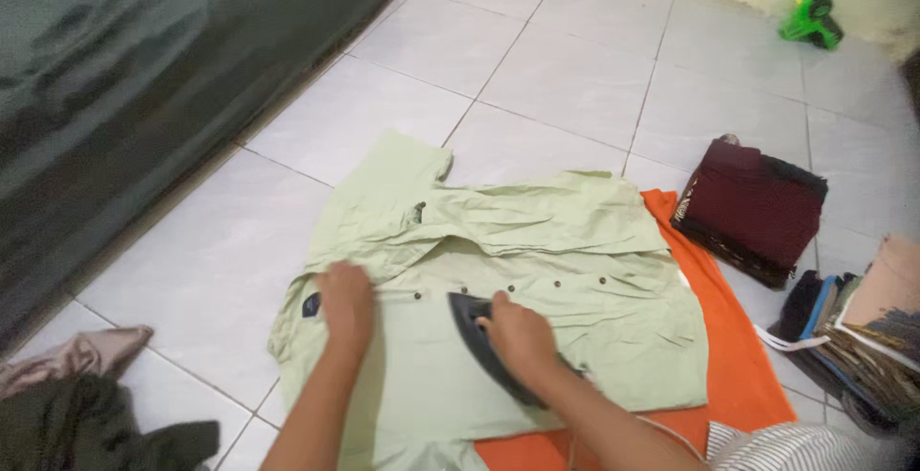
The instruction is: The person irons a light green shirt laid out on an orange mat on the floor. They repeatedly smooth the fabric with their hands and use a black iron to press the sleeves, body, and collar areas.
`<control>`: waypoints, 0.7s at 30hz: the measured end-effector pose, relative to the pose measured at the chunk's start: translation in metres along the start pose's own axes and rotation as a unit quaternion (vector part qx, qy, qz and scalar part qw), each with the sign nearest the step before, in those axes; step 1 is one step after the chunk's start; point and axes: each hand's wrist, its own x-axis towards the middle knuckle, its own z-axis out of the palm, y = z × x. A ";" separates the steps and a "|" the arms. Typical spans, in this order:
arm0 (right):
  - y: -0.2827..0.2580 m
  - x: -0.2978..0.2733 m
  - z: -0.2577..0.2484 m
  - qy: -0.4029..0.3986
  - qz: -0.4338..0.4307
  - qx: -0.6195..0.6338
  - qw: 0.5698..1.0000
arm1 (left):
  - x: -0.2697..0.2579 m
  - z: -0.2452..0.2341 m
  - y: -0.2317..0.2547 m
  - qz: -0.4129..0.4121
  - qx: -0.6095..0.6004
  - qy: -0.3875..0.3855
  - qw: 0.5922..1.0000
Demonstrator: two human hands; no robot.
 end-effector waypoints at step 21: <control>0.145 -0.032 -0.035 -0.114 -0.243 -0.135 0.954 | -0.186 -0.049 0.115 0.367 -0.323 -0.082 0.868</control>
